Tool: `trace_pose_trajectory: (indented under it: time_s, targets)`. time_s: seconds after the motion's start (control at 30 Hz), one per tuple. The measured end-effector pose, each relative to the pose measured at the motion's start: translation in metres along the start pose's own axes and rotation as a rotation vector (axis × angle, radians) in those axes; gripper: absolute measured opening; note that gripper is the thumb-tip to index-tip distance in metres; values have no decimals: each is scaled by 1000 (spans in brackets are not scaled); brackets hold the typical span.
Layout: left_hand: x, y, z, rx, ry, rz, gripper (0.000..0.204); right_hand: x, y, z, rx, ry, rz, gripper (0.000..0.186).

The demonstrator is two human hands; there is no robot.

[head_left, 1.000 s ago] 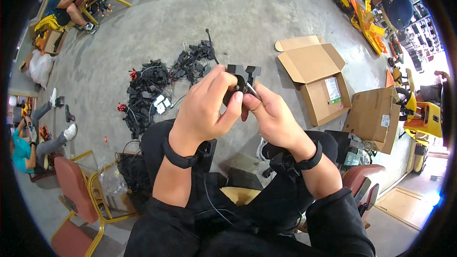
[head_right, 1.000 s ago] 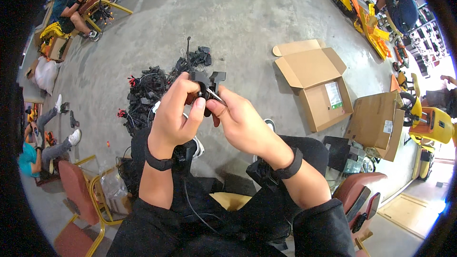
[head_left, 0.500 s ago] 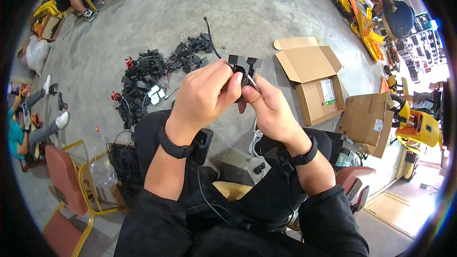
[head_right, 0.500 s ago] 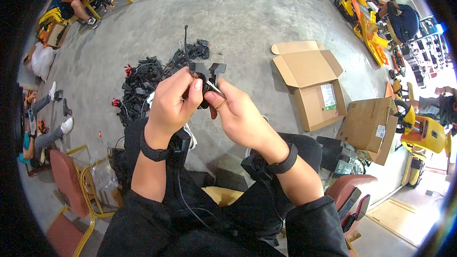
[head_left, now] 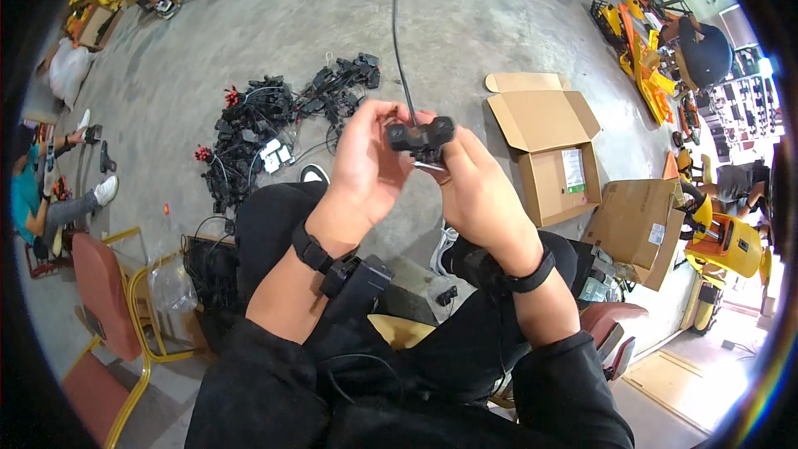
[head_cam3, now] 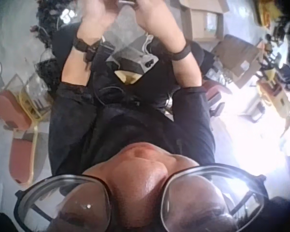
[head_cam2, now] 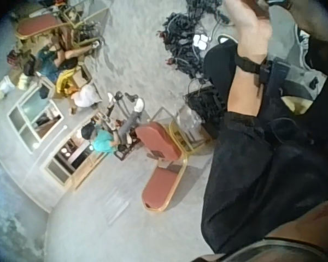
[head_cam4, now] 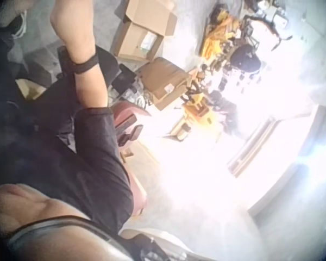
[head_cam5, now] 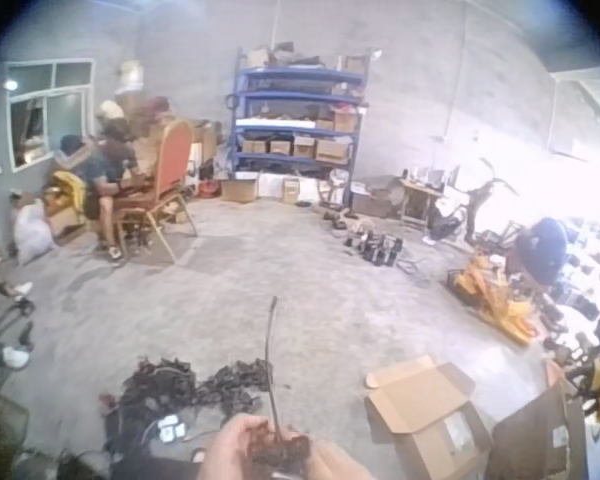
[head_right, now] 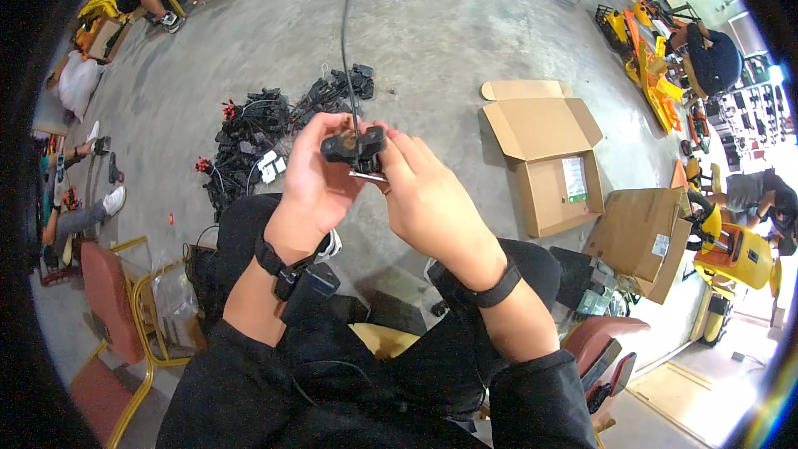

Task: The person sits on the floor and uses a screwdriver to unscrew and disassemble a small black electronic component held in a clamp. They remove a screw, inspect the internal parts, and then reassemble the component by screwing it back together.

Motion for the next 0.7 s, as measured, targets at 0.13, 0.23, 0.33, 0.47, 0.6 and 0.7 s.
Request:
trace_pose_trajectory:
  time_s: [0.13,0.23,0.33,0.47,0.6,0.7]
  targets:
    - [13,10,-3,148,-92,10,27,2,11,0,230,29,-102,58]
    - [15,9,-1,266,-74,51,26,0,7,-2,80,91,-129,58]
    - [10,12,-1,454,-56,0,25,-2,-2,-10,-68,-7,32,50]
    - [12,15,-1,533,-50,2,23,-1,-6,-15,-71,-39,128,49]
    - [11,11,-5,516,-79,-11,21,-1,-8,-16,-93,-50,152,44]
    - [13,15,-1,567,-82,-91,23,-1,-6,-12,-142,3,158,36]
Point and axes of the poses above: each hand's wrist, its own x-axis away from the middle knuckle, its own y-axis out of the palm, z = x × y, the point moved 7 cm from there along -x, towards the middle knuckle, and after that the axes turned 14 degrees about y, right-handed, at the moved point
